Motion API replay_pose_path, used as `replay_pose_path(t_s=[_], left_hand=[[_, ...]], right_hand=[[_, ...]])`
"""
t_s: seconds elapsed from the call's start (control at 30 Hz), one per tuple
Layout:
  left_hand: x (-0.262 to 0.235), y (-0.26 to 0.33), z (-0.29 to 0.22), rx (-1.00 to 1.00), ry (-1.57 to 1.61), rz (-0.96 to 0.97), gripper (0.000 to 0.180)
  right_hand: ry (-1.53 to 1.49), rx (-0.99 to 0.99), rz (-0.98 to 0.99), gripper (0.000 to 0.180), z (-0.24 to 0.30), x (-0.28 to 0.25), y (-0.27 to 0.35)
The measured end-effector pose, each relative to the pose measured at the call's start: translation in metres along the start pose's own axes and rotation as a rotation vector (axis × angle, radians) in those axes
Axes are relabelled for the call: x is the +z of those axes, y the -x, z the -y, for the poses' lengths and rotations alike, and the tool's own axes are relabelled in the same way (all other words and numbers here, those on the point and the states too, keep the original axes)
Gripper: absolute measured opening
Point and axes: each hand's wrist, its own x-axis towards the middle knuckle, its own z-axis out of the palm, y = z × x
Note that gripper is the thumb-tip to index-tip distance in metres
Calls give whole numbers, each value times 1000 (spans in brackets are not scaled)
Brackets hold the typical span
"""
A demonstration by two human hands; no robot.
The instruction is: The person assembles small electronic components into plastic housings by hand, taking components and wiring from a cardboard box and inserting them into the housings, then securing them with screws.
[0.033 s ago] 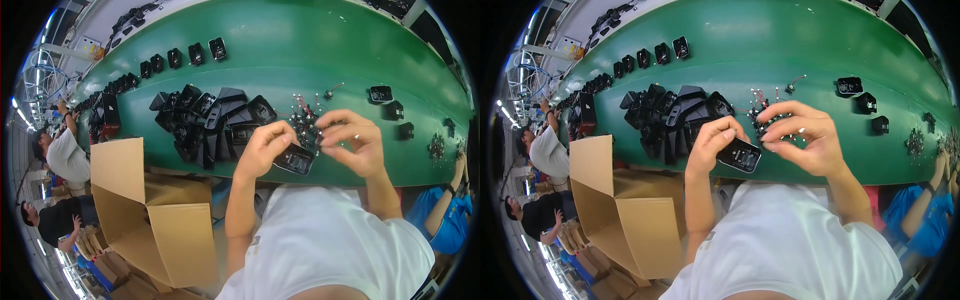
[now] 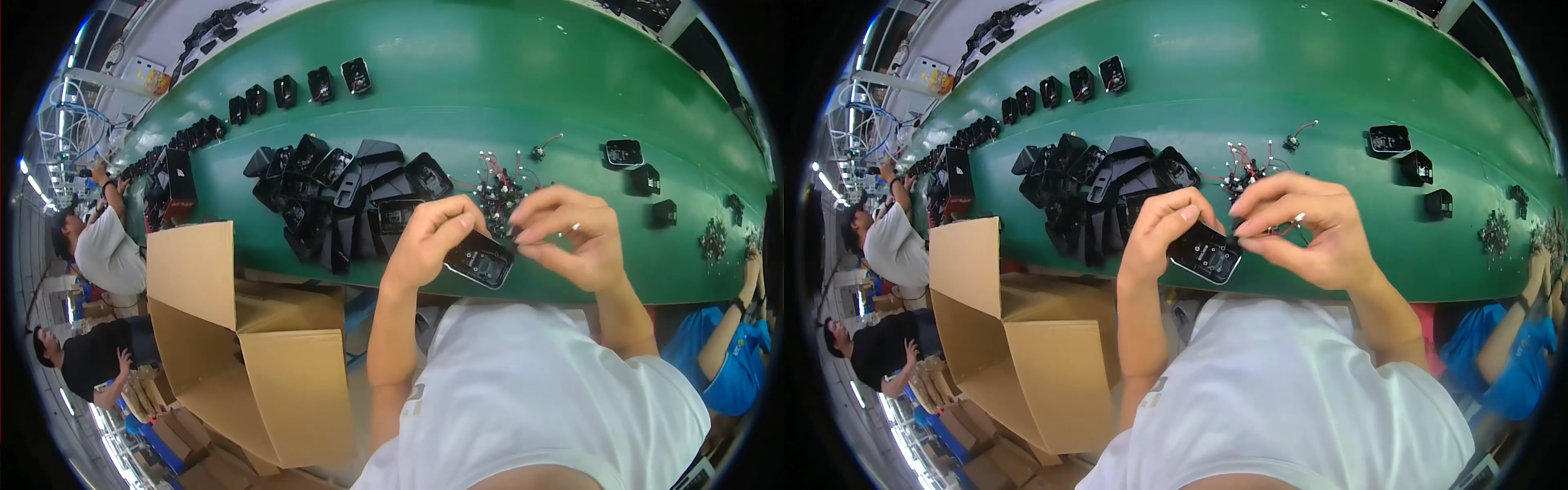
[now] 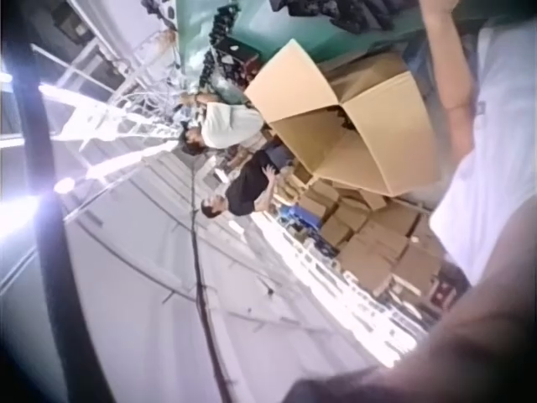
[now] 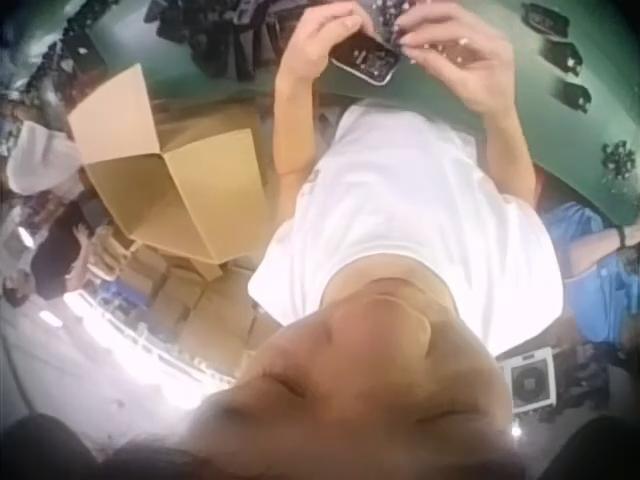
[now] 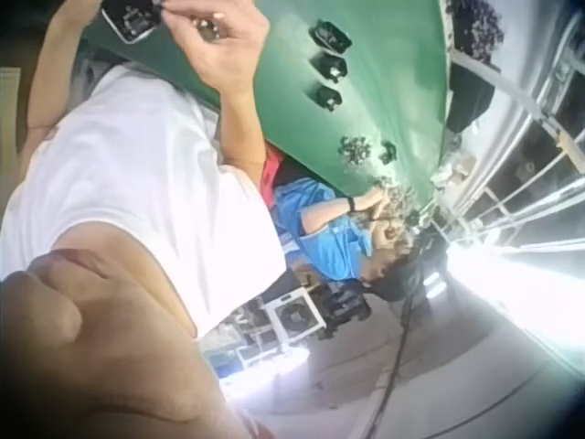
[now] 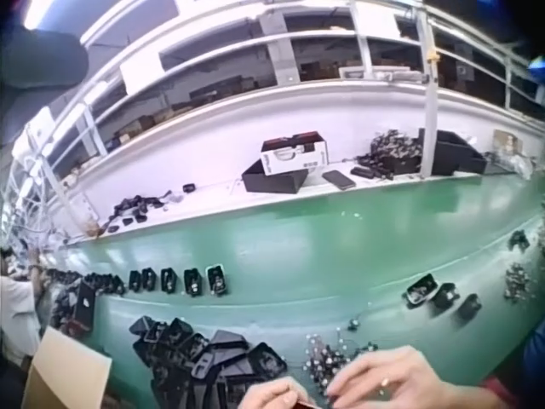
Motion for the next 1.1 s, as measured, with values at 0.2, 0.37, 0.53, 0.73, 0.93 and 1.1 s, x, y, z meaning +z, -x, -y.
replay_pose_path(t_s=[0.2,0.37,0.53,0.73,0.93,1.1], left_hand=[[3,-6,-11,60,-37,-44,26],[0,-6,-6,21,3,-1,26],[-3,-8,3,0,37,58,25],[3,-10,8,19,185,6,24],[-1,-5,7,-7,55,4,18],[-4,-7,18,-3,7,-28,15]], right_hand=[[143,-95,180,17,-1,20,-8],[111,2,206,14,0,23,-5],[66,68,251,11,3,20,-7],[121,72,257,12,0,24,-8],[272,76,324,14,6,25,-6],[462,-216,298,21,5,28,-9]])
